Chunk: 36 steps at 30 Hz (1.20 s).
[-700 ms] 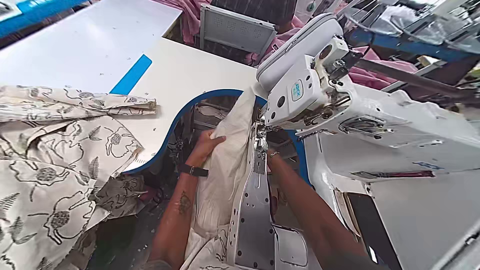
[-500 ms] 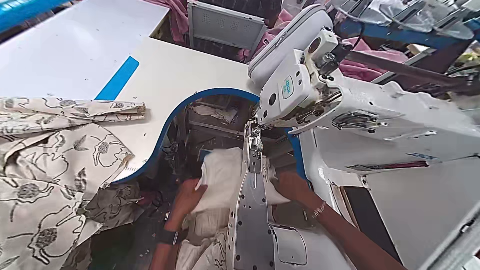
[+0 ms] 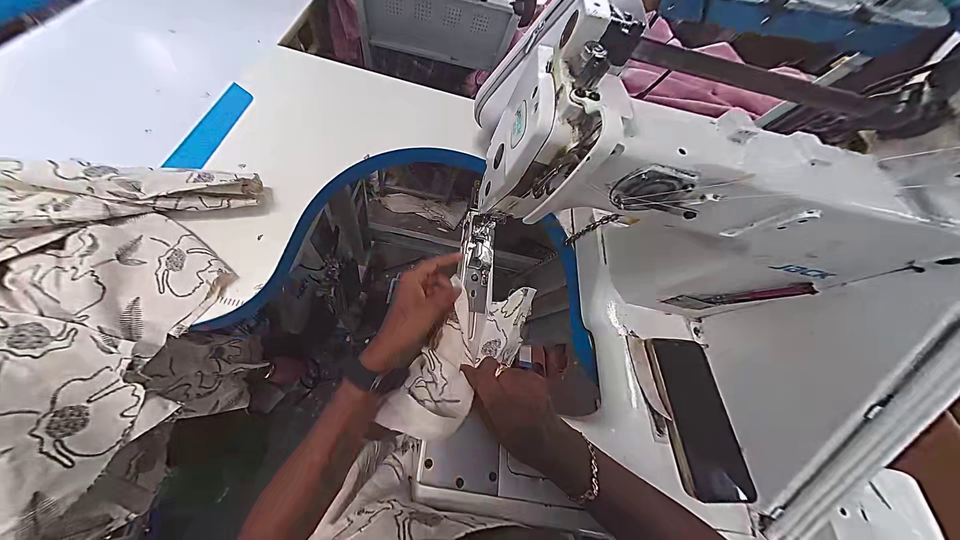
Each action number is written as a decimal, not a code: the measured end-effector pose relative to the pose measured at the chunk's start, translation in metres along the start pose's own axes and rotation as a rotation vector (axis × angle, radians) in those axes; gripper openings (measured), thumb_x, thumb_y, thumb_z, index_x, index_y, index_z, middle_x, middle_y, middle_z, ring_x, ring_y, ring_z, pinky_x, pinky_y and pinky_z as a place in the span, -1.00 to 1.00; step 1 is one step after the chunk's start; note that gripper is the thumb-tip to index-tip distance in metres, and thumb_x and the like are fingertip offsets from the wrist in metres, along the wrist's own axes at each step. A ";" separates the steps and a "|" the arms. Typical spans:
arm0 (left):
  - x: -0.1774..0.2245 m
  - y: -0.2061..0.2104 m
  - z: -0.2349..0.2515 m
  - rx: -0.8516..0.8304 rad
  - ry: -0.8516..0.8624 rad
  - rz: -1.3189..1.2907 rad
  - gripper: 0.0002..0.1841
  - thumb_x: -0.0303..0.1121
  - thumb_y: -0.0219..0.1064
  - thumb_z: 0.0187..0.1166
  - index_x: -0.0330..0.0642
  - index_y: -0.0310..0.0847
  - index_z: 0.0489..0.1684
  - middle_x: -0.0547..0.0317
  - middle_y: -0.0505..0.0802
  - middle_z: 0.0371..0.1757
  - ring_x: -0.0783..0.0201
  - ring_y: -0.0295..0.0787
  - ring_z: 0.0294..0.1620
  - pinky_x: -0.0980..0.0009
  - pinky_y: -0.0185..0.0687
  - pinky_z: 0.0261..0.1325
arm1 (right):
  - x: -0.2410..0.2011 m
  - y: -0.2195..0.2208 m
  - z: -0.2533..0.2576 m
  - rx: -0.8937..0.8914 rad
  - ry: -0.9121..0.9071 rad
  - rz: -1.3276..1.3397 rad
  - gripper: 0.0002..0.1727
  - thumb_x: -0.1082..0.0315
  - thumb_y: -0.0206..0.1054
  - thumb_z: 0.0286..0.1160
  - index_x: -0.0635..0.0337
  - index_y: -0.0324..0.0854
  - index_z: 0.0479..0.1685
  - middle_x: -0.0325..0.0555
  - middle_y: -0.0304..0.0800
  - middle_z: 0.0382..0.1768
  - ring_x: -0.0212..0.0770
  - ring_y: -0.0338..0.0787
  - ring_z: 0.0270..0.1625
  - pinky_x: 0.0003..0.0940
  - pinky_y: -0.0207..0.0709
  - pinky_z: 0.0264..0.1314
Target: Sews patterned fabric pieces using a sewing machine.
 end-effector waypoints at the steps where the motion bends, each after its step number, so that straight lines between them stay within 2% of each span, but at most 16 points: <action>1: -0.004 -0.007 0.014 0.107 0.052 0.091 -0.45 -0.44 0.50 0.42 -0.21 0.57 0.48 0.24 0.80 -0.13 0.42 0.73 -0.26 0.46 0.69 -0.19 | -0.004 0.001 0.001 0.002 -0.026 0.001 -0.79 0.47 0.12 0.58 0.21 0.66 -0.33 -0.16 0.52 -0.65 -0.26 0.44 -0.74 -0.47 0.29 -0.72; 3: -0.004 -0.001 0.019 0.224 0.149 0.077 -0.41 -0.35 0.56 0.35 -0.23 0.54 0.43 0.06 0.76 0.28 0.30 0.75 0.12 0.33 0.71 0.15 | 0.003 -0.001 0.003 0.011 0.005 -0.008 -0.77 0.43 0.10 0.60 0.20 0.68 -0.30 -0.17 0.52 -0.64 -0.25 0.45 -0.71 -0.47 0.29 -0.69; 5: -0.005 -0.002 0.005 0.351 0.225 -0.141 -0.58 -0.51 0.34 0.46 -0.37 0.41 0.29 -0.04 0.77 0.33 0.24 0.75 0.31 0.29 0.67 0.37 | 0.045 -0.001 0.000 -0.052 0.324 -0.064 -0.70 0.25 0.20 0.57 0.31 0.73 -0.27 -0.03 0.71 -0.59 -0.13 0.69 -0.66 -0.28 0.52 -0.70; 7: -0.008 -0.005 -0.004 0.424 0.217 -0.252 -0.70 -0.63 0.19 0.54 -0.37 0.35 0.20 -0.07 0.72 0.40 0.21 0.72 0.40 0.27 0.69 0.41 | 0.124 0.009 -0.023 -0.318 0.877 0.059 -0.41 0.04 0.42 0.55 0.51 0.65 0.17 0.24 0.82 -0.29 0.18 0.84 -0.28 0.19 0.68 -0.23; 9: -0.002 -0.003 -0.001 0.442 0.214 -0.039 -0.72 -0.60 0.34 0.47 -0.38 0.48 0.10 -0.09 0.63 0.45 0.22 0.68 0.41 0.29 0.76 0.30 | 0.183 0.030 -0.047 -0.532 1.145 0.165 -0.56 0.08 0.44 0.59 0.40 0.72 -0.02 0.16 0.77 -0.24 0.07 0.73 -0.13 0.13 0.49 0.02; 12: 0.021 0.003 0.003 0.466 0.133 0.501 -0.44 -0.17 0.69 0.24 -0.38 0.64 0.08 -0.31 0.60 0.47 -0.17 0.59 0.40 -0.03 0.59 0.31 | 0.175 0.023 -0.007 -0.403 0.958 0.100 -0.75 0.31 0.34 0.62 0.39 0.74 -0.12 0.07 0.74 -0.43 -0.03 0.70 -0.35 -0.01 0.52 -0.17; 14: 0.037 0.011 -0.003 0.500 0.211 0.749 -0.45 -0.02 0.66 0.24 -0.39 0.69 -0.13 -0.31 0.76 0.04 -0.26 0.73 0.03 -0.08 0.66 0.00 | 0.159 0.009 0.014 -0.197 0.828 0.027 -0.62 0.24 0.38 0.54 0.38 0.69 0.13 -0.11 0.65 -0.54 -0.20 0.60 -0.50 -0.21 0.50 -0.37; 17: 0.037 0.019 -0.007 0.459 0.286 0.823 -0.58 -0.03 0.43 0.52 -0.30 0.73 -0.39 -0.04 0.76 -0.44 0.00 0.77 -0.42 0.11 0.65 -0.36 | 0.184 0.029 -0.011 -0.531 1.065 -0.014 -0.63 0.23 0.31 0.69 0.49 0.70 0.00 0.28 0.80 -0.28 0.22 0.79 -0.13 0.21 0.54 0.03; 19: 0.035 0.023 -0.004 0.388 0.247 0.819 -0.64 -0.14 0.33 0.65 -0.30 0.76 0.05 -0.12 0.85 -0.26 -0.09 0.85 -0.29 0.02 0.72 -0.26 | 0.194 0.043 -0.032 -0.690 1.133 0.078 -0.64 0.27 0.17 0.79 0.41 0.70 -0.21 0.13 0.69 -0.36 0.04 0.68 -0.20 0.05 0.46 -0.03; 21: 0.024 0.027 0.007 0.274 0.108 0.840 -0.46 -0.11 0.22 0.74 -0.15 0.50 0.64 -0.19 0.86 -0.22 -0.25 0.84 -0.20 -0.14 0.67 -0.19 | 0.191 0.036 -0.023 -0.464 1.083 0.190 -0.66 0.28 0.17 0.78 0.26 0.66 -0.38 -0.23 0.44 -0.61 -0.32 0.46 -0.49 -0.30 0.34 -0.32; 23: 0.016 0.028 0.013 0.195 0.017 0.863 -0.35 0.00 0.18 0.75 0.02 0.26 0.83 -0.17 0.83 -0.34 -0.27 0.79 -0.26 -0.18 0.60 -0.24 | 0.189 0.031 -0.020 -0.352 1.089 0.234 -0.66 0.22 0.20 0.77 0.19 0.60 -0.42 -0.26 0.42 -0.63 -0.34 0.46 -0.51 -0.28 0.33 -0.34; 25: 0.016 0.026 0.013 0.188 -0.006 0.845 -0.22 0.07 0.31 0.65 -0.02 0.20 0.85 -0.20 0.83 -0.27 -0.24 0.78 -0.27 -0.18 0.59 -0.24 | 0.187 0.039 -0.029 -0.506 1.121 0.306 -0.74 0.23 0.36 0.67 0.30 0.74 -0.06 0.00 0.76 -0.33 -0.12 0.71 -0.23 -0.02 0.55 -0.03; 28: 0.028 0.027 0.004 0.252 0.194 0.821 -0.28 0.11 0.48 0.44 -0.33 0.60 0.40 -0.31 0.78 0.09 -0.20 0.82 -0.15 -0.09 0.70 -0.21 | 0.192 0.035 -0.028 -0.507 1.101 0.269 -0.83 0.34 0.35 0.64 0.26 0.77 -0.12 -0.11 0.72 -0.40 -0.25 0.64 -0.33 -0.17 0.51 -0.14; 30: 0.029 0.033 -0.004 0.224 0.292 0.915 -0.44 0.10 0.23 0.63 -0.21 0.76 0.25 -0.39 0.67 0.42 -0.32 0.75 0.21 -0.16 0.67 0.08 | 0.208 0.022 -0.035 -0.410 1.204 0.141 -0.78 0.37 0.28 0.70 0.38 0.74 -0.12 0.09 0.70 -0.41 0.00 0.65 -0.29 0.09 0.48 -0.09; 32: 0.028 0.036 -0.009 0.208 0.344 0.997 -0.56 -0.10 0.04 0.76 -0.07 0.76 0.32 -0.24 0.51 0.68 -0.35 0.41 0.65 -0.37 0.31 0.47 | 0.205 0.017 -0.037 -0.346 1.210 0.133 -0.77 0.33 0.28 0.72 0.33 0.71 -0.17 -0.02 0.60 -0.50 -0.11 0.55 -0.40 -0.03 0.42 -0.20; 36: 0.032 0.038 -0.003 0.199 0.415 0.977 -0.63 -0.42 0.07 0.69 -0.27 0.70 0.32 0.00 0.68 0.58 -0.10 0.47 0.69 -0.49 -0.11 0.68 | 0.134 0.004 0.021 -0.019 0.661 0.147 -0.81 0.37 0.34 0.51 0.24 0.86 -0.23 -0.13 0.87 -0.35 -0.32 0.78 -0.35 -0.36 0.61 -0.29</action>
Point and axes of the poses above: each hand's wrist, its own z-axis towards the middle knuckle, its own y-axis out of the palm, x = y × z, the point moved 10 cm from there along z, towards the middle knuckle
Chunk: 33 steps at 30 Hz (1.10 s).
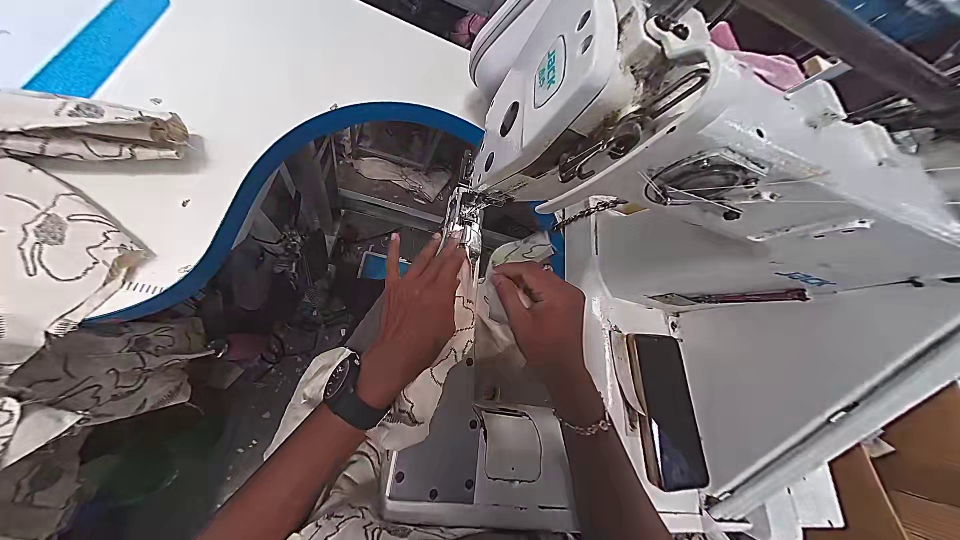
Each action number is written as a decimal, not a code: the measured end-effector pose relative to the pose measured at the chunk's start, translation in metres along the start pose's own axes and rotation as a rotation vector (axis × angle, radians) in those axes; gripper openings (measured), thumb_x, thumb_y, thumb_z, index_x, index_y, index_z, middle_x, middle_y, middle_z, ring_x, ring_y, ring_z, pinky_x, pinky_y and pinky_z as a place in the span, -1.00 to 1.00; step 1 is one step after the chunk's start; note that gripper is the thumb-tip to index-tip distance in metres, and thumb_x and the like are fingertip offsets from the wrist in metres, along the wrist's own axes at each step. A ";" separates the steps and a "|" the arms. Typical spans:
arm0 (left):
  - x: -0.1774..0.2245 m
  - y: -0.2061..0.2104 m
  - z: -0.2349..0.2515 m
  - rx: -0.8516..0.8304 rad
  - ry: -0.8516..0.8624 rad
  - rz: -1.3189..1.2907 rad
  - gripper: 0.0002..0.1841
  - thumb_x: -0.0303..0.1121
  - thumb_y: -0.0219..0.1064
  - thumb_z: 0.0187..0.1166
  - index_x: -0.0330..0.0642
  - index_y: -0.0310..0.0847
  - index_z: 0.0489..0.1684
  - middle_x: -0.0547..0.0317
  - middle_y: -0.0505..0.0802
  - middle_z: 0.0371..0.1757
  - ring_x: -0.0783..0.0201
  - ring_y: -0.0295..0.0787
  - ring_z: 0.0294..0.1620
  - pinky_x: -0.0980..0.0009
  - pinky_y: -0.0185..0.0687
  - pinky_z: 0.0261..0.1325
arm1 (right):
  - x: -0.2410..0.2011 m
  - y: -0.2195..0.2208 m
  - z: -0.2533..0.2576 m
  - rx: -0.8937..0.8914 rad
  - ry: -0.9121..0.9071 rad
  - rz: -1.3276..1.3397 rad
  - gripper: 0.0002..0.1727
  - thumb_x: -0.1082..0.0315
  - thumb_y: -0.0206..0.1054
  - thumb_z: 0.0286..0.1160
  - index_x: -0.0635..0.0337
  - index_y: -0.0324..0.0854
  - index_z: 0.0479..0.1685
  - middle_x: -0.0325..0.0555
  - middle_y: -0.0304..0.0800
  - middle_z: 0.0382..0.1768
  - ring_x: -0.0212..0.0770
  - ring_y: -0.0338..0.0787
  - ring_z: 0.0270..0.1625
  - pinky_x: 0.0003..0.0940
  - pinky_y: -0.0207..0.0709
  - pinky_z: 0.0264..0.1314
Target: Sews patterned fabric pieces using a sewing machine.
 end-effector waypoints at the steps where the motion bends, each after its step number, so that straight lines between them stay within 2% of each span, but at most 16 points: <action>1: 0.000 -0.001 0.005 0.007 0.020 0.015 -0.65 -0.42 0.08 0.68 -0.27 0.71 0.27 -0.01 0.71 0.55 -0.13 0.47 0.69 -0.52 -0.17 0.68 | -0.014 0.004 -0.002 0.025 -0.113 0.000 -0.82 0.40 0.34 0.47 0.25 0.88 -0.27 -0.03 0.95 -0.17 -0.20 0.90 -0.18 -0.29 0.70 -0.21; 3: 0.001 -0.003 0.011 0.035 0.061 0.072 -0.70 -0.41 0.14 0.64 -0.22 0.77 0.13 -0.03 0.75 0.48 -0.22 0.46 0.67 -0.58 -0.19 0.64 | -0.020 0.012 -0.005 0.003 -0.223 0.011 -0.80 0.40 0.33 0.47 0.23 0.89 -0.33 0.04 0.91 0.19 -0.14 0.96 -0.04 -0.28 0.75 -0.15; 5: 0.005 -0.003 0.008 0.026 0.075 0.114 -0.67 -0.43 0.18 0.58 -0.19 0.78 0.19 -0.07 0.68 0.56 -0.28 0.40 0.70 -0.60 -0.15 0.59 | -0.018 0.017 -0.005 -0.051 -0.241 0.021 -0.80 0.39 0.32 0.46 0.21 0.86 -0.39 -0.01 0.85 0.31 -0.21 0.94 -0.15 -0.31 0.71 -0.25; 7: 0.007 -0.002 0.003 -0.011 0.066 0.100 -0.64 -0.46 0.19 0.56 -0.21 0.77 0.25 -0.06 0.63 0.62 -0.20 0.39 0.72 -0.52 0.01 0.59 | -0.016 0.023 -0.006 -0.100 -0.223 0.040 -0.79 0.39 0.29 0.43 0.22 0.80 -0.46 -0.03 0.85 0.30 -0.32 0.76 -0.41 -0.39 0.55 -0.41; 8: 0.006 -0.001 0.003 -0.028 0.061 0.075 -0.64 -0.46 0.17 0.59 -0.26 0.75 0.26 -0.08 0.65 0.60 -0.15 0.47 0.68 -0.42 0.19 0.57 | -0.018 0.024 -0.005 -0.119 -0.225 0.047 -0.79 0.38 0.28 0.40 0.24 0.77 -0.49 0.01 0.86 0.28 -0.35 0.67 -0.50 -0.42 0.47 -0.47; 10: 0.003 0.002 0.004 -0.050 0.049 0.016 -0.62 -0.42 0.10 0.66 -0.35 0.70 0.31 -0.14 0.68 0.55 -0.11 0.60 0.58 -0.25 0.37 0.55 | -0.020 0.026 -0.007 -0.162 -0.225 0.047 -0.79 0.35 0.24 0.36 0.24 0.68 -0.54 0.09 0.85 0.25 -0.35 0.63 -0.53 -0.45 0.42 -0.50; 12: 0.001 0.004 0.005 -0.064 0.044 0.001 -0.59 -0.33 0.05 0.71 -0.36 0.67 0.33 -0.13 0.68 0.56 -0.11 0.56 0.62 -0.21 0.32 0.62 | -0.022 0.026 -0.011 -0.180 -0.225 0.032 -0.82 0.35 0.25 0.31 0.23 0.60 -0.56 0.16 0.86 0.13 -0.36 0.60 -0.57 -0.49 0.36 -0.57; 15: 0.003 0.000 0.007 -0.023 0.057 0.036 -0.63 -0.30 0.08 0.70 -0.31 0.75 0.20 -0.11 0.72 0.51 -0.17 0.55 0.61 -0.17 0.41 0.55 | -0.018 0.027 -0.008 -0.198 -0.158 0.137 -0.82 0.33 0.25 0.31 0.21 0.57 -0.56 0.16 0.82 0.26 -0.51 0.51 -0.57 -0.60 0.28 -0.55; 18: 0.001 -0.004 0.005 -0.018 0.011 -0.103 -0.58 -0.40 0.12 0.60 -0.40 0.63 0.35 -0.15 0.75 0.46 -0.07 0.65 0.53 0.13 0.58 0.49 | -0.002 0.043 -0.004 -0.219 0.055 0.452 -0.81 0.35 0.32 0.38 0.25 0.57 -0.53 0.13 0.73 0.35 -0.76 0.33 -0.52 -0.80 0.18 -0.50; 20: -0.001 -0.009 0.007 0.015 -0.001 -0.199 -0.56 -0.50 0.15 0.49 -0.38 0.58 0.37 -0.19 0.77 0.41 -0.09 0.68 0.50 0.19 0.63 0.44 | -0.002 0.054 0.003 -0.200 0.086 0.490 -0.79 0.31 0.35 0.46 0.26 0.63 -0.45 0.09 0.72 0.35 -0.77 0.46 -0.40 -0.82 0.32 -0.38; 22: -0.001 -0.007 0.008 0.004 0.005 -0.250 -0.62 -0.57 0.16 0.48 -0.28 0.68 0.25 -0.20 0.75 0.41 -0.13 0.64 0.52 0.13 0.61 0.47 | -0.008 0.055 0.005 -0.151 0.044 0.318 -0.78 0.28 0.32 0.47 0.24 0.68 -0.43 0.07 0.75 0.38 -0.62 0.71 -0.17 -0.71 0.53 -0.12; 23: -0.001 -0.006 0.010 -0.014 0.006 -0.249 -0.65 -0.58 0.17 0.45 -0.26 0.72 0.16 -0.21 0.75 0.41 -0.15 0.64 0.52 0.12 0.61 0.46 | -0.013 0.051 0.004 -0.109 0.018 0.231 -0.78 0.28 0.31 0.45 0.24 0.69 -0.44 0.10 0.78 0.35 -0.55 0.78 -0.15 -0.66 0.57 -0.11; 26: 0.000 -0.004 0.012 -0.043 -0.009 -0.245 -0.68 -0.55 0.21 0.44 -0.24 0.74 0.10 -0.25 0.74 0.42 -0.21 0.65 0.50 0.09 0.64 0.42 | -0.015 0.041 -0.004 -0.009 0.058 0.307 -0.84 0.39 0.42 0.33 0.34 0.71 -0.43 0.19 0.80 0.30 -0.66 0.66 -0.39 -0.77 0.48 -0.35; 28: 0.001 -0.005 0.012 -0.008 -0.006 -0.244 -0.70 -0.54 0.22 0.46 -0.25 0.73 0.09 -0.30 0.74 0.42 -0.26 0.67 0.48 0.11 0.64 0.41 | -0.004 0.043 -0.002 -0.038 0.154 0.469 -0.89 0.43 0.48 0.24 0.29 0.69 -0.47 0.07 0.81 0.32 -0.77 0.68 -0.37 -0.83 0.53 -0.35; 31: 0.000 -0.001 0.016 -0.008 -0.007 -0.231 -0.71 -0.52 0.22 0.46 -0.25 0.73 0.10 -0.26 0.76 0.39 -0.24 0.67 0.47 0.16 0.67 0.37 | 0.003 0.047 0.002 -0.055 0.214 0.572 -0.95 0.47 0.47 0.17 0.25 0.72 -0.48 -0.02 0.83 0.30 -0.76 0.73 -0.32 -0.81 0.60 -0.29; 33: 0.000 -0.001 0.017 -0.009 -0.016 -0.230 -0.71 -0.53 0.21 0.47 -0.27 0.72 0.09 -0.24 0.76 0.40 -0.23 0.67 0.48 0.17 0.66 0.38 | 0.000 0.046 0.004 -0.034 0.186 0.550 -0.91 0.47 0.47 0.16 0.28 0.67 -0.54 0.05 0.82 0.30 -0.76 0.69 -0.36 -0.82 0.55 -0.33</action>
Point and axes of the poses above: each hand's wrist, its own z-axis towards the middle knuckle, its own y-axis out of the palm, x = y × z, the point moved 10 cm from there along z, towards the middle knuckle
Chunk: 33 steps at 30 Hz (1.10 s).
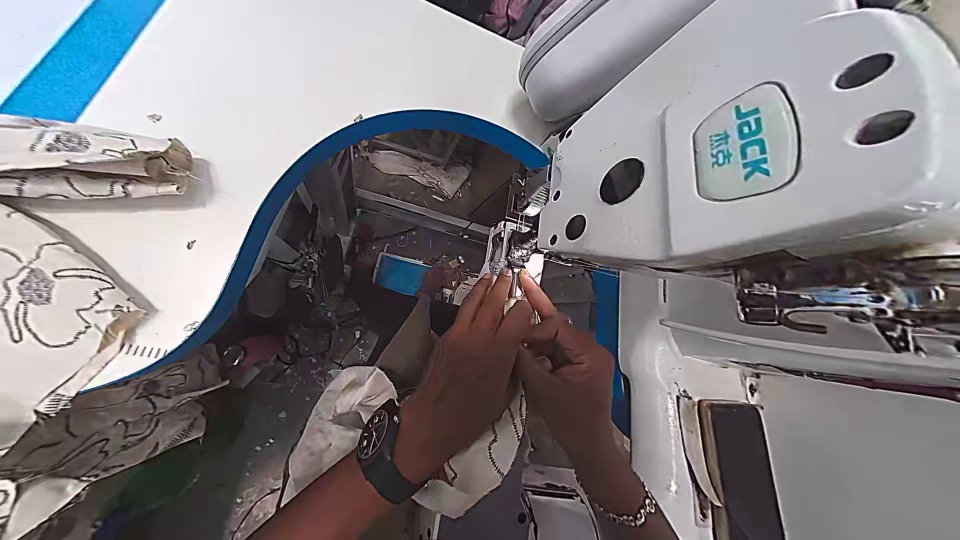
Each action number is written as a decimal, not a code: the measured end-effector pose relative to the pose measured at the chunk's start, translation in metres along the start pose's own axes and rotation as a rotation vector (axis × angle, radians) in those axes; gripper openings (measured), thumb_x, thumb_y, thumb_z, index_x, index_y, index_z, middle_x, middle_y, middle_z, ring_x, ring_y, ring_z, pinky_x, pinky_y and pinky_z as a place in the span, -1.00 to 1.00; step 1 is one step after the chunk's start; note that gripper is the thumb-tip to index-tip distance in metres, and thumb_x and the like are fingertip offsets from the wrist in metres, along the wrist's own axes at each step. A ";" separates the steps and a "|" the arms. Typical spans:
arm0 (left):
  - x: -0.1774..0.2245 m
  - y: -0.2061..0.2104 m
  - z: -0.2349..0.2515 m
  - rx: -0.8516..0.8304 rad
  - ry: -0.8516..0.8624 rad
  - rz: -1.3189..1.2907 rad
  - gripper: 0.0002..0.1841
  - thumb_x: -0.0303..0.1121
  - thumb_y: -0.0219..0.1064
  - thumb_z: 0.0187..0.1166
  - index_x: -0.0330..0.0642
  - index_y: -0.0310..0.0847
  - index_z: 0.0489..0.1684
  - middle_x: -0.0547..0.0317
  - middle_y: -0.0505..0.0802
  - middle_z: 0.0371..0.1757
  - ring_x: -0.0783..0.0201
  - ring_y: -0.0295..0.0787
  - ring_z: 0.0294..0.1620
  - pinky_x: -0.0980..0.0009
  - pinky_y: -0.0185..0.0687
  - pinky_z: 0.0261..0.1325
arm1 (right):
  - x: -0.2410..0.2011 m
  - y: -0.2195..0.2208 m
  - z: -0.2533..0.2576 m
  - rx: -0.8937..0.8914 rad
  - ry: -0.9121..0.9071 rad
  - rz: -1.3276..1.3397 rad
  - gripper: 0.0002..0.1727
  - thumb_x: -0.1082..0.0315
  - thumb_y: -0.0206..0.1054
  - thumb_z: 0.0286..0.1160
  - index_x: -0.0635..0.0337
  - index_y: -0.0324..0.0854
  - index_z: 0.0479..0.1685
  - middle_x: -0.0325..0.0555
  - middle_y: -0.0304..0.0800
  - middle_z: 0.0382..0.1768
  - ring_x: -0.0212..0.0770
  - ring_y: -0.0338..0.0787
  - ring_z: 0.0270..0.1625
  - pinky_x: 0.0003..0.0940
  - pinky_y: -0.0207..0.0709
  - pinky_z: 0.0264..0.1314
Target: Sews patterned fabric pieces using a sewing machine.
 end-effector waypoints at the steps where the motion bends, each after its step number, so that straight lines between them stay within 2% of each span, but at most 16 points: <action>1: 0.000 0.000 0.001 0.000 -0.006 -0.007 -0.72 -0.53 0.19 0.50 -0.27 0.71 0.10 -0.24 0.75 0.41 -0.22 0.66 0.49 0.17 0.65 0.41 | -0.002 0.001 0.000 0.006 -0.025 -0.037 -0.89 0.45 0.47 0.19 0.30 0.67 -0.54 0.09 0.82 0.29 -0.76 0.69 -0.35 -0.82 0.54 -0.32; 4: -0.005 0.002 0.002 0.013 -0.037 -0.030 -0.70 -0.56 0.18 0.54 -0.31 0.70 0.15 -0.25 0.72 0.44 -0.17 0.64 0.51 0.18 0.63 0.44 | -0.012 0.008 -0.005 0.020 -0.110 -0.279 -0.81 0.33 0.38 0.40 0.28 0.70 -0.43 0.07 0.86 0.16 -0.71 0.67 -0.34 -0.83 0.49 -0.30; 5: -0.008 0.002 0.004 0.035 -0.043 -0.046 -0.73 -0.57 0.21 0.55 -0.34 0.71 0.13 -0.28 0.72 0.44 -0.16 0.66 0.50 0.15 0.64 0.43 | -0.018 0.012 -0.007 0.039 -0.139 -0.391 -0.79 0.32 0.31 0.48 0.28 0.72 -0.39 0.07 0.86 0.13 -0.63 0.65 -0.37 -0.77 0.46 -0.32; 8: -0.014 0.001 0.012 0.117 -0.020 -0.094 -0.82 -0.57 0.21 0.58 -0.37 0.65 0.02 -0.30 0.73 0.37 -0.16 0.67 0.48 0.04 0.65 0.41 | -0.041 0.018 -0.004 0.117 -0.230 -0.630 -0.76 0.38 0.22 0.55 0.27 0.82 -0.26 0.18 0.86 0.22 -0.29 0.89 -0.23 -0.53 0.63 -0.27; 10: -0.017 -0.002 0.010 0.112 -0.071 -0.128 -0.78 -0.52 0.18 0.61 -0.36 0.64 0.10 -0.22 0.75 0.30 -0.11 0.68 0.42 -0.03 0.62 0.35 | -0.047 0.010 -0.012 0.154 -0.237 -0.686 -0.74 0.35 0.25 0.57 0.26 0.87 -0.12 0.18 0.87 0.10 -0.18 0.85 -0.27 -0.42 0.64 -0.31; 12: -0.015 -0.014 -0.011 0.021 -0.231 -0.217 -0.66 -0.31 0.16 0.70 -0.39 0.63 0.22 0.01 0.80 -0.11 0.07 0.74 -0.01 0.00 0.62 0.14 | -0.045 -0.008 -0.041 0.082 -0.106 -0.778 -0.70 0.36 0.34 0.44 0.37 0.84 0.00 0.24 0.87 -0.17 0.12 0.86 -0.24 0.00 0.68 -0.25; 14: -0.010 -0.019 -0.040 -0.250 -0.397 -0.311 -0.47 -0.07 0.23 0.71 -0.37 0.53 0.40 0.18 0.73 -0.41 0.26 0.65 -0.40 0.19 0.61 -0.14 | -0.014 -0.031 -0.072 -0.104 0.112 -0.782 -0.75 0.32 0.45 0.34 0.41 0.81 -0.27 0.19 0.78 -0.46 0.21 0.80 -0.38 0.25 0.57 -0.31; 16: -0.002 -0.022 -0.065 -0.427 -0.431 -0.310 -0.50 -0.14 0.34 0.66 -0.36 0.55 0.40 0.08 0.78 -0.40 0.18 0.68 -0.43 0.18 0.63 -0.20 | 0.037 -0.050 -0.098 -0.381 0.324 -0.635 -0.75 0.26 0.49 0.33 0.32 0.76 -0.47 -0.01 0.73 -0.57 -0.05 0.76 -0.42 0.05 0.55 -0.29; 17: 0.003 -0.024 -0.072 -0.418 -0.386 -0.294 -0.61 -0.26 0.30 0.67 -0.37 0.64 0.29 0.03 0.78 -0.42 0.14 0.67 -0.44 0.16 0.59 -0.24 | 0.050 -0.054 -0.106 -0.517 0.348 -0.519 -0.78 0.24 0.46 0.37 0.22 0.76 -0.47 -0.21 0.75 -0.53 -0.33 0.74 -0.39 -0.23 0.59 -0.23; 18: 0.009 -0.028 -0.076 -0.345 -0.311 -0.263 -0.69 -0.34 0.25 0.67 -0.37 0.71 0.18 0.01 0.78 -0.44 0.13 0.67 -0.47 0.16 0.58 -0.28 | 0.039 -0.049 -0.106 -0.603 0.236 -0.443 -0.76 0.23 0.43 0.39 0.22 0.78 -0.48 -0.25 0.78 -0.50 -0.44 0.75 -0.35 -0.38 0.61 -0.19; 20: 0.015 -0.034 -0.081 -0.132 -0.169 -0.209 -0.75 -0.41 0.17 0.65 -0.33 0.78 -0.05 0.03 0.82 -0.44 0.19 0.74 -0.47 0.26 0.64 -0.32 | -0.033 -0.024 -0.100 -0.639 -0.176 -0.577 -0.69 0.22 0.35 0.40 0.24 0.69 -0.61 -0.09 0.66 -0.67 -0.20 0.73 -0.55 -0.19 0.55 -0.49; 22: 0.014 -0.032 -0.080 0.021 -0.104 -0.202 -0.75 -0.43 0.12 0.64 -0.30 0.76 -0.19 0.06 0.79 -0.49 0.24 0.73 -0.50 0.36 0.62 -0.37 | -0.101 0.011 -0.109 -0.612 -0.394 -0.853 -0.67 0.17 0.26 0.49 0.13 0.63 -0.61 -0.15 0.49 -0.80 -0.12 0.63 -0.75 -0.19 0.40 -0.79; 24: 0.014 -0.030 -0.078 0.070 -0.102 -0.197 -0.75 -0.44 0.10 0.62 -0.32 0.71 -0.30 0.08 0.69 -0.63 0.21 0.65 -0.63 0.32 0.54 -0.53 | -0.098 0.036 -0.128 -0.657 -0.234 -0.982 -0.75 0.21 0.33 0.46 0.14 0.72 -0.50 -0.08 0.58 -0.77 0.00 0.71 -0.71 -0.07 0.46 -0.76; 26: 0.009 -0.031 -0.064 0.053 -0.132 -0.189 -0.74 -0.34 0.13 0.65 -0.29 0.72 -0.26 0.14 0.63 -0.75 0.22 0.61 -0.76 0.28 0.50 -0.66 | -0.076 0.033 -0.117 -0.700 0.032 -1.000 -0.76 0.29 0.34 0.53 0.27 0.77 -0.36 0.10 0.72 -0.66 0.20 0.81 -0.53 0.16 0.56 -0.53; 29: 0.013 -0.028 -0.080 -0.095 -0.179 -0.230 -0.77 -0.26 0.27 0.57 -0.24 0.70 -0.35 0.15 0.58 -0.80 0.19 0.55 -0.82 0.24 0.45 -0.73 | -0.108 0.018 -0.099 -0.701 0.013 -1.098 -0.61 0.12 0.33 0.54 0.27 0.69 -0.52 0.05 0.61 -0.78 0.14 0.73 -0.67 0.04 0.45 -0.67; 33: 0.011 -0.039 -0.070 0.071 0.014 -0.202 -0.76 -0.33 0.28 0.52 -0.21 0.68 -0.55 0.14 0.68 -0.64 0.21 0.68 -0.60 0.33 0.58 -0.55 | -0.085 0.031 -0.089 -0.850 0.106 -1.076 -0.66 0.22 0.31 0.56 0.37 0.74 -0.38 0.19 0.72 -0.63 0.28 0.81 -0.47 0.22 0.54 -0.45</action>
Point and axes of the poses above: each hand's wrist, its own z-axis towards the middle knuckle, its own y-axis out of the palm, x = y × z, the point moved 10 cm from there along z, towards the middle knuckle
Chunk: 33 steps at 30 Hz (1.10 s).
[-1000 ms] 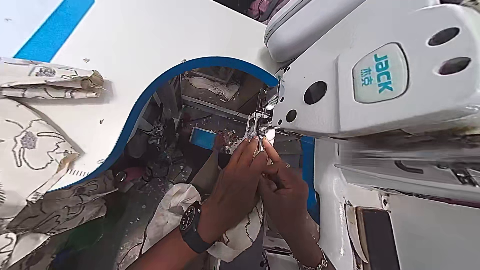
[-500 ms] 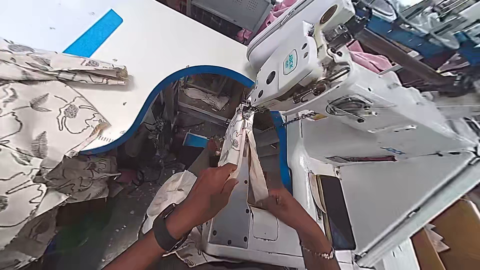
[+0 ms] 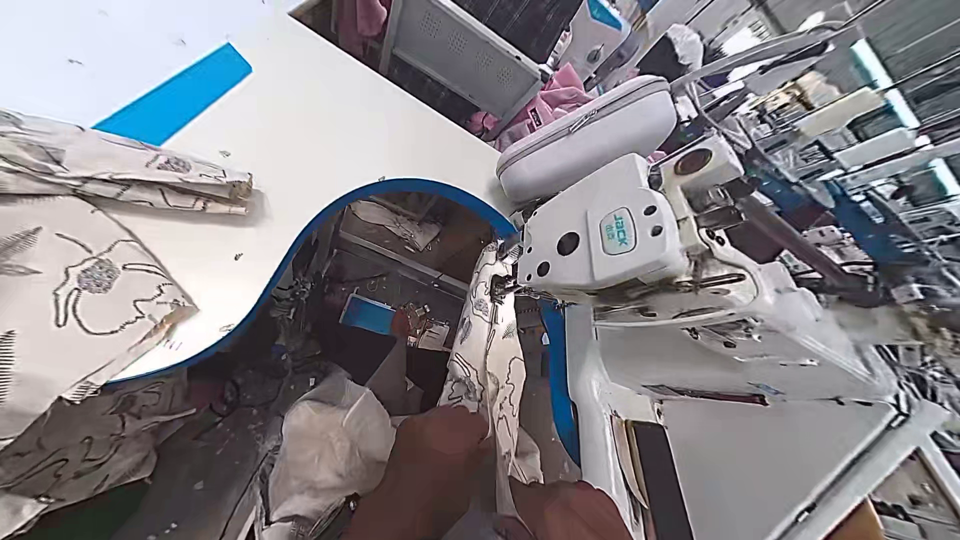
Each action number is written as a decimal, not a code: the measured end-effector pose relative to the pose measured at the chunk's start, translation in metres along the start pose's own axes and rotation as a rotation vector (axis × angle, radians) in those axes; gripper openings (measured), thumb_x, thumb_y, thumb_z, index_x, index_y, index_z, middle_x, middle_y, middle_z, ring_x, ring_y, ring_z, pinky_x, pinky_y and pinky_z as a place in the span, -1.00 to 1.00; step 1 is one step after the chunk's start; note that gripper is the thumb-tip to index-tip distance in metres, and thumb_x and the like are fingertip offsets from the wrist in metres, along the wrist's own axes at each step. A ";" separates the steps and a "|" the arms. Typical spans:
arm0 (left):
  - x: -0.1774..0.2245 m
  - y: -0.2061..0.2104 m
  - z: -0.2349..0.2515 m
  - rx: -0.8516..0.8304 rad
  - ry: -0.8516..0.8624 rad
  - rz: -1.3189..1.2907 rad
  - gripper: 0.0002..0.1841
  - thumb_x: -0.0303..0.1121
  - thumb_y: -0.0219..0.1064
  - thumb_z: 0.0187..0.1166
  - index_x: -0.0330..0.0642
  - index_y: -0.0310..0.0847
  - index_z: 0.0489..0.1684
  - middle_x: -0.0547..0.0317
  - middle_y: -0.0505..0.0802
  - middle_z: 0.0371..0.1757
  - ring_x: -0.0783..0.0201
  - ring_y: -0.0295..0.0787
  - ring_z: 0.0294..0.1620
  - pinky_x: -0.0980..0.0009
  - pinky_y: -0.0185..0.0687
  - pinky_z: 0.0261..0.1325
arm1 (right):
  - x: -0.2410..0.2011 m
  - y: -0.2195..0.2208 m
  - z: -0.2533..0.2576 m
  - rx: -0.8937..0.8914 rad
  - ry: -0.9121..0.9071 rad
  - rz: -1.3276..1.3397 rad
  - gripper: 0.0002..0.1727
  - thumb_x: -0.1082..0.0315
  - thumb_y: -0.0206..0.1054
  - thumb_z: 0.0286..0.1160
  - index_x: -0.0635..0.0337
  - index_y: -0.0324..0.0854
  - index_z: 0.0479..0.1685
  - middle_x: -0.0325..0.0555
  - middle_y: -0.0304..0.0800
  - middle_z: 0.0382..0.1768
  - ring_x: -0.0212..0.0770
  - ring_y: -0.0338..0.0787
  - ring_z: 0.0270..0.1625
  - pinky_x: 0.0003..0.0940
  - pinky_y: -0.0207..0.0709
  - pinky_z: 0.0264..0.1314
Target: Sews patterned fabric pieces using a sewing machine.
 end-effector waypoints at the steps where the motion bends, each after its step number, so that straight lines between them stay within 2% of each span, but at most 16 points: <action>1: 0.002 0.004 -0.001 0.034 0.030 -0.001 -0.74 -0.33 0.24 0.58 -0.22 0.68 -0.53 0.12 0.68 -0.59 0.19 0.68 -0.53 0.35 0.58 -0.48 | 0.005 0.005 -0.001 -0.041 0.039 -0.009 -0.66 0.22 0.30 0.58 0.39 0.77 -0.30 0.20 0.74 -0.61 0.30 0.83 -0.44 0.23 0.58 -0.40; 3: 0.001 0.009 0.001 0.053 0.027 0.018 -0.74 -0.35 0.18 0.63 -0.22 0.61 -0.51 0.15 0.63 -0.65 0.23 0.63 -0.63 0.39 0.52 -0.57 | 0.003 -0.001 -0.001 -0.035 0.028 -0.064 -0.65 0.18 0.30 0.58 0.34 0.75 -0.30 0.13 0.68 -0.69 0.24 0.80 -0.53 0.14 0.54 -0.48; 5: 0.002 0.010 0.003 0.011 -0.031 0.073 -0.77 -0.34 0.20 0.59 -0.24 0.61 -0.46 0.18 0.55 -0.79 0.24 0.57 -0.81 0.36 0.43 -0.74 | 0.002 -0.009 0.000 0.001 -0.026 -0.096 -0.66 0.16 0.33 0.52 0.27 0.71 -0.45 0.05 0.62 -0.75 0.16 0.76 -0.58 0.05 0.48 -0.55; 7: 0.002 0.007 0.003 -0.041 -0.071 0.108 -0.76 -0.29 0.20 0.59 -0.23 0.63 -0.42 0.21 0.50 -0.85 0.24 0.51 -0.86 0.35 0.37 -0.79 | 0.007 -0.008 0.005 -0.020 -0.033 -0.073 -0.65 0.18 0.32 0.54 0.29 0.70 -0.47 0.09 0.66 -0.68 0.20 0.79 -0.49 0.10 0.51 -0.46; 10: 0.004 0.009 -0.005 -0.088 -0.076 0.091 -0.78 -0.27 0.20 0.58 -0.20 0.64 -0.37 0.23 0.50 -0.85 0.24 0.51 -0.86 0.34 0.37 -0.77 | 0.008 -0.007 0.008 -0.024 -0.017 -0.098 -0.65 0.15 0.31 0.55 0.29 0.71 -0.41 0.06 0.63 -0.72 0.19 0.78 -0.54 0.08 0.50 -0.48; 12: 0.003 0.011 -0.005 -0.116 -0.092 0.063 -0.79 -0.28 0.25 0.57 -0.23 0.65 -0.34 0.18 0.55 -0.83 0.19 0.56 -0.84 0.29 0.43 -0.76 | 0.006 -0.007 0.007 0.005 -0.051 -0.101 -0.66 0.17 0.36 0.48 0.26 0.69 -0.51 0.05 0.61 -0.75 0.17 0.76 -0.57 0.07 0.47 -0.53; 15: 0.001 0.012 -0.002 -0.134 -0.107 0.040 -0.81 -0.29 0.28 0.55 -0.24 0.66 -0.32 0.16 0.56 -0.82 0.16 0.58 -0.82 0.26 0.44 -0.74 | 0.007 -0.002 0.011 -0.013 -0.082 -0.065 -0.66 0.19 0.33 0.54 0.29 0.73 -0.47 0.10 0.67 -0.66 0.21 0.80 -0.47 0.15 0.55 -0.45; 18: 0.003 0.012 -0.004 -0.111 -0.081 -0.004 -0.83 -0.31 0.27 0.52 -0.21 0.68 -0.37 0.18 0.58 -0.80 0.20 0.58 -0.81 0.29 0.41 -0.74 | 0.003 -0.014 0.018 0.119 -0.075 -0.185 -0.66 0.17 0.26 0.51 0.19 0.67 -0.55 -0.05 0.51 -0.83 0.07 0.69 -0.68 -0.04 0.40 -0.64; 20: 0.004 0.008 -0.002 -0.035 -0.034 -0.036 -0.84 -0.35 0.25 0.52 -0.19 0.69 -0.40 0.18 0.67 -0.69 0.22 0.66 -0.69 0.32 0.49 -0.66 | 0.001 -0.021 0.027 0.184 -0.097 -0.257 -0.71 0.19 0.28 0.42 0.15 0.66 -0.58 -0.11 0.44 -0.87 0.03 0.65 -0.74 -0.10 0.36 -0.69; 23: -0.003 0.009 0.007 0.036 0.020 -0.087 -0.78 -0.41 0.16 0.62 -0.27 0.70 -0.37 0.08 0.75 -0.55 0.16 0.75 -0.52 0.28 0.63 -0.45 | 0.007 -0.022 0.046 0.088 -0.049 -0.216 -0.77 0.29 0.28 0.47 0.23 0.67 -0.45 0.00 0.59 -0.73 0.13 0.77 -0.54 0.00 0.49 -0.50; 25: -0.019 0.011 0.012 0.031 -0.031 -0.182 -0.76 -0.39 0.15 0.65 -0.33 0.66 -0.36 0.05 0.70 -0.62 0.19 0.68 -0.60 0.28 0.58 -0.50 | 0.019 -0.014 0.056 -0.019 -0.024 -0.077 -0.69 0.25 0.18 0.65 0.31 0.65 -0.31 0.11 0.66 -0.59 0.22 0.79 -0.36 0.13 0.51 -0.30; 26: -0.031 0.010 0.010 -0.006 -0.104 -0.274 -0.74 -0.36 0.18 0.68 -0.38 0.66 -0.32 0.04 0.70 -0.62 0.23 0.66 -0.62 0.31 0.58 -0.50 | 0.027 -0.007 0.056 -0.028 -0.035 0.002 -0.69 0.23 0.18 0.63 0.32 0.65 -0.29 0.12 0.66 -0.56 0.23 0.77 -0.35 0.18 0.50 -0.27; 28: -0.060 -0.007 -0.007 -0.101 -0.222 -0.422 -0.71 -0.26 0.29 0.64 -0.38 0.69 -0.27 0.12 0.72 -0.52 0.42 0.59 -0.52 0.47 0.54 -0.38 | 0.055 0.015 0.045 -0.099 0.045 0.094 -0.70 0.26 0.30 0.56 0.39 0.72 -0.14 0.26 0.77 -0.41 0.34 0.81 -0.20 0.34 0.54 -0.09; 30: -0.101 -0.031 -0.024 -0.259 -0.340 -0.492 -0.74 -0.23 0.42 0.53 -0.28 0.69 -0.35 0.39 0.67 -0.57 0.64 0.51 -0.56 0.64 0.44 -0.41 | 0.098 0.051 0.043 -0.253 0.149 0.118 -0.70 0.30 0.37 0.54 0.40 0.72 0.02 0.35 0.81 -0.17 0.39 0.80 0.02 0.41 0.52 0.12; 32: -0.132 -0.052 -0.028 -0.385 -0.393 -0.451 -0.84 -0.35 0.40 0.52 -0.25 0.67 -0.39 0.49 0.63 -0.57 0.69 0.50 -0.54 0.66 0.46 -0.38 | 0.117 0.091 0.045 -0.326 0.037 0.229 -0.73 0.35 0.45 0.47 0.50 0.73 -0.20 0.36 0.79 -0.25 0.34 0.78 -0.07 0.38 0.51 0.10; 33: -0.127 -0.057 -0.027 -0.407 -0.363 -0.410 -0.84 -0.33 0.37 0.57 -0.23 0.67 -0.35 0.48 0.66 -0.52 0.69 0.55 -0.48 0.65 0.51 -0.31 | 0.111 0.103 0.037 -0.367 -0.034 0.251 -0.70 0.34 0.43 0.50 0.52 0.68 -0.34 0.33 0.74 -0.35 0.29 0.73 -0.14 0.32 0.47 0.08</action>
Point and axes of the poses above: each hand's wrist, its own z-axis towards the middle knuckle, its own y-axis out of the palm, x = y × z, the point moved 10 cm from there along z, towards the middle knuckle
